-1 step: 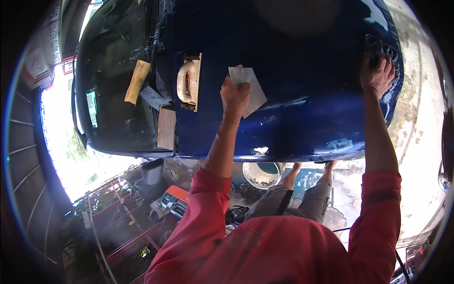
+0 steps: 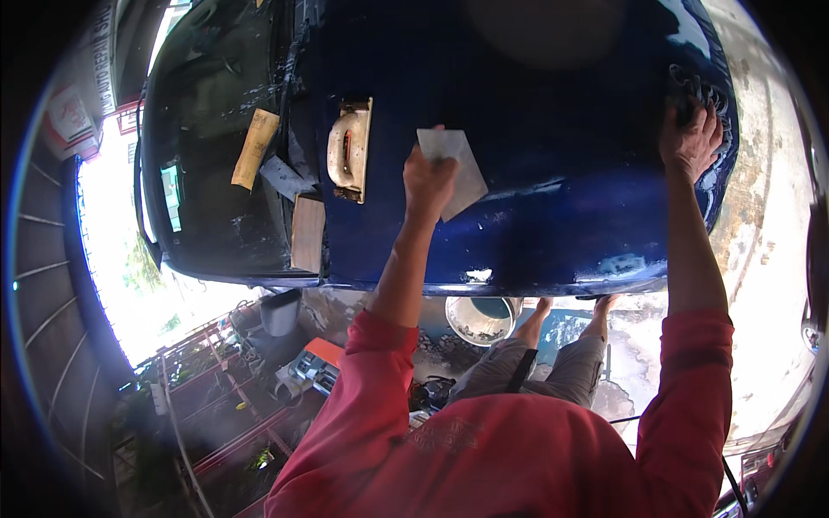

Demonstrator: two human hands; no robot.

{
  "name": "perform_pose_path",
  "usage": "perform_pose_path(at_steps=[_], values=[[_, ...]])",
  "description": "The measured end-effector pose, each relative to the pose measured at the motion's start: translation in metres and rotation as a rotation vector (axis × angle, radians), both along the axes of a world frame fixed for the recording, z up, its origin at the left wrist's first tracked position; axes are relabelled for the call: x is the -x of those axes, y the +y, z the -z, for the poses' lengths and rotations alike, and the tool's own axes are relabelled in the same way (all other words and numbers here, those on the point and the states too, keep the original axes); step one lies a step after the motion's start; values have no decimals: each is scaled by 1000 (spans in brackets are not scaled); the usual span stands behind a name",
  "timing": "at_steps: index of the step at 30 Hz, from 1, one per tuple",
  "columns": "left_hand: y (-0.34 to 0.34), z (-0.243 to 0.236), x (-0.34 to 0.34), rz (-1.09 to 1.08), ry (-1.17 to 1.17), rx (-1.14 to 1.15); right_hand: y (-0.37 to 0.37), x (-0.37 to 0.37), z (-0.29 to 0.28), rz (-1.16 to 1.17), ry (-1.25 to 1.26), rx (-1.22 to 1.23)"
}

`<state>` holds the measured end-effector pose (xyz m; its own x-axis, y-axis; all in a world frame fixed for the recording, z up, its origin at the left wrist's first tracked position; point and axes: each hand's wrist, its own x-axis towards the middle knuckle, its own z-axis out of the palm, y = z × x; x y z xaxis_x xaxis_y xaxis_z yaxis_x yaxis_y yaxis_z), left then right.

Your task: The person sands the hood of a blue car using a sanding block and a cloth, repeatedly dipping the block into a bucket of water. The person briefly opens and closes the car doors before resuming sanding.

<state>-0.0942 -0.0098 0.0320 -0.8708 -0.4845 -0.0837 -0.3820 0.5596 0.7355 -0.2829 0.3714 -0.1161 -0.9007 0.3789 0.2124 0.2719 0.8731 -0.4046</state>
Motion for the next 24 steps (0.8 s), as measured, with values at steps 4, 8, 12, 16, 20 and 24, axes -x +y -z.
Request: perform_pose_path(at_steps=[4,8,12,16,20,24], values=[[-4,2,-9,-250,-78,-388,2,-1,3,21,6,-17],[8,11,1,52,129,-247,3,0,6,11,24,-23],[18,19,19,-74,104,-254,1,5,4,29,19,-9],[10,26,13,-97,69,-242,1,5,5,19,42,-16],[3,29,3,-59,-6,-127,1,4,6,5,56,-38],[12,26,20,-171,-13,-274,2,5,5,17,38,-21]])
